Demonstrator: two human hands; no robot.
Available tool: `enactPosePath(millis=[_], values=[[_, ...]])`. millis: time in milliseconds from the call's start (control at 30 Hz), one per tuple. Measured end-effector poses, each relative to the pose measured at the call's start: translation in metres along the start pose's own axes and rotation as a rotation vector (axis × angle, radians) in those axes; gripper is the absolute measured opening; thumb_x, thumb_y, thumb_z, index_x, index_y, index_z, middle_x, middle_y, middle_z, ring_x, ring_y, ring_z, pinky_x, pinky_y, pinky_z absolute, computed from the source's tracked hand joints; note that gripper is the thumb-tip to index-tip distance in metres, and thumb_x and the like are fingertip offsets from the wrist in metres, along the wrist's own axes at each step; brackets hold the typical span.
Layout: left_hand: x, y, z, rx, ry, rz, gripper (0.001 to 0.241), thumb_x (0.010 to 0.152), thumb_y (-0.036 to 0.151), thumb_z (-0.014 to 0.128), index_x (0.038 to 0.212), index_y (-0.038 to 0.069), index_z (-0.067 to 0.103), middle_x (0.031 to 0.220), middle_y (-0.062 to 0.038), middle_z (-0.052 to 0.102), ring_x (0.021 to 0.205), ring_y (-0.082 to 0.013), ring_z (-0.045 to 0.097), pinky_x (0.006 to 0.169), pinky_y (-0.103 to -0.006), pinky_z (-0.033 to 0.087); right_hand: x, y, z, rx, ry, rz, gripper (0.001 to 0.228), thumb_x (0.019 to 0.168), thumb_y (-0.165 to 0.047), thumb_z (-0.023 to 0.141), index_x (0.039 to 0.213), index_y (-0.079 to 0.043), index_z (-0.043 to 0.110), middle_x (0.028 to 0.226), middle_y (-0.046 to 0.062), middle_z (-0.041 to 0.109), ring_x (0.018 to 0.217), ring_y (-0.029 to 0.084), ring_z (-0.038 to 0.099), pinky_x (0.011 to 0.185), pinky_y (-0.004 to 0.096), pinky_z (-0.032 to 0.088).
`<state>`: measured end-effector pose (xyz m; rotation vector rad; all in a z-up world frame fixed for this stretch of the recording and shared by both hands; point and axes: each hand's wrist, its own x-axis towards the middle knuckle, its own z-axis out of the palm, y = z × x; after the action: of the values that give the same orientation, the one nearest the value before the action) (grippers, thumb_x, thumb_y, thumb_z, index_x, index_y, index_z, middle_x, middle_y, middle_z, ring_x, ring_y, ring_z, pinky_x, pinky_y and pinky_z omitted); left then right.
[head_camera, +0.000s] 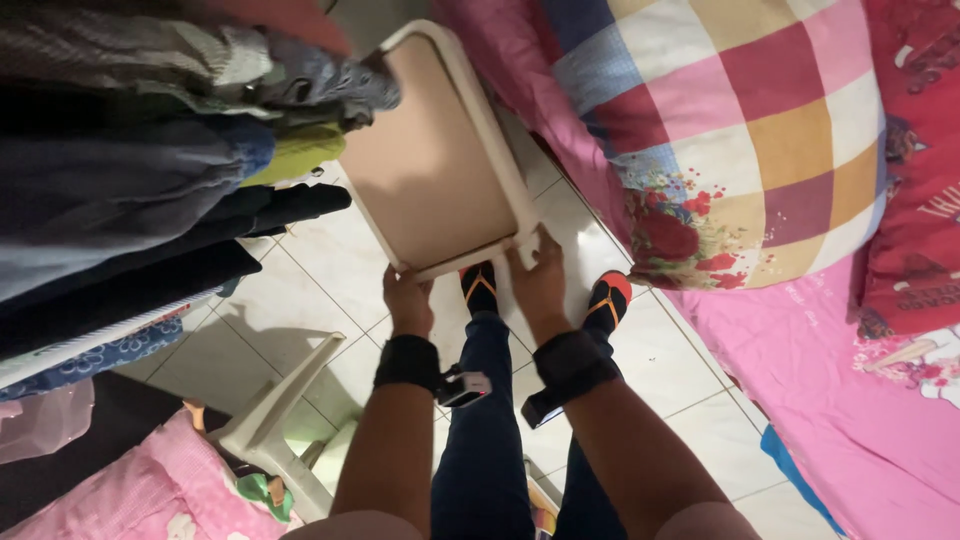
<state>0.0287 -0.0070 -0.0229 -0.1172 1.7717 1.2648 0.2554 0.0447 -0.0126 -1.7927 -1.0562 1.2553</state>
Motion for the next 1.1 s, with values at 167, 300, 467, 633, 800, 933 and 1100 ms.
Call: enactPosePath(millis=[167, 300, 467, 633, 800, 933, 1100], values=[[0.001, -0.002, 0.001, -0.027, 0.066, -0.018, 0.039, 0.102, 0.024, 0.056, 0.139, 0.013, 0.054, 0.117, -0.003, 0.064, 0.103, -0.0206, 0.061, 0.097, -0.0445, 0.05, 0.026, 0.034, 0.013, -0.128, -0.025, 0.036, 0.074, 0.106, -0.04, 0.079, 0.155, 0.0, 0.042, 0.127, 0.026, 0.067, 0.116, 0.035, 0.067, 0.088, 0.041, 0.056], [-0.016, 0.019, 0.004, 0.005, -0.02, -0.069, 0.046, 0.102, 0.027, 0.059, 0.145, 0.012, 0.048, 0.118, -0.003, 0.063, 0.102, -0.0198, 0.062, 0.104, -0.0445, 0.05, 0.038, -0.002, 0.005, 0.293, -0.249, 0.512, 0.073, 0.096, -0.039, 0.064, 0.158, -0.013, 0.036, 0.117, 0.015, 0.07, 0.095, 0.026, 0.071, 0.069, 0.037, 0.058], [-0.002, 0.015, -0.01, -0.046, -0.121, -0.114, 0.056, 0.101, 0.024, 0.064, 0.152, 0.009, 0.045, 0.116, -0.004, 0.062, 0.1, -0.0211, 0.061, 0.106, -0.045, 0.05, 0.054, 0.003, 0.004, 0.368, -0.288, 0.586, 0.066, 0.098, -0.034, 0.063, 0.156, -0.017, 0.039, 0.116, 0.004, 0.07, 0.094, 0.019, 0.073, 0.07, 0.034, 0.061], [0.027, -0.026, -0.013, -0.048, -0.182, -0.099, 0.077, 0.098, 0.021, 0.069, 0.159, 0.011, 0.024, 0.121, -0.012, 0.059, 0.101, -0.0281, 0.058, 0.103, -0.0501, 0.05, 0.086, -0.002, 0.005, 0.428, -0.245, 0.581, 0.062, 0.1, -0.031, 0.064, 0.157, -0.017, 0.046, 0.109, 0.006, 0.069, 0.092, 0.021, 0.07, 0.068, 0.035, 0.057], [-0.012, 0.0, 0.038, 0.028, -0.187, -0.124, 0.086, 0.096, 0.029, 0.069, 0.161, 0.01, 0.016, 0.139, -0.019, 0.058, 0.123, -0.0316, 0.059, 0.104, -0.0456, 0.05, 0.129, 0.009, 0.001, -0.007, 0.006, -0.142, 0.069, 0.097, -0.019, 0.073, 0.157, -0.012, 0.038, 0.145, 0.021, 0.051, 0.133, 0.035, 0.051, 0.106, 0.051, 0.048], [-0.04, 0.034, 0.069, 0.65, 0.001, 0.342, 0.101, 0.082, 0.031, 0.078, 0.16, 0.015, 0.016, 0.157, -0.025, 0.028, 0.139, -0.0407, 0.044, 0.106, -0.0504, 0.049, 0.113, -0.095, -0.006, -0.633, -0.147, -0.461, 0.074, 0.095, -0.015, 0.068, 0.161, -0.016, 0.035, 0.168, 0.025, 0.027, 0.156, 0.043, 0.026, 0.121, 0.063, 0.034], [0.013, 0.072, 0.07, 1.071, -0.014, 0.875, 0.079, 0.098, 0.03, 0.073, 0.162, 0.009, 0.031, 0.163, -0.036, 0.02, 0.151, -0.0533, 0.027, 0.119, -0.0553, 0.036, 0.106, -0.101, 0.007, -0.825, -0.355, -0.386, 0.082, 0.088, -0.024, 0.07, 0.16, -0.016, 0.031, 0.168, 0.022, 0.016, 0.153, 0.046, 0.017, 0.113, 0.068, 0.029]])
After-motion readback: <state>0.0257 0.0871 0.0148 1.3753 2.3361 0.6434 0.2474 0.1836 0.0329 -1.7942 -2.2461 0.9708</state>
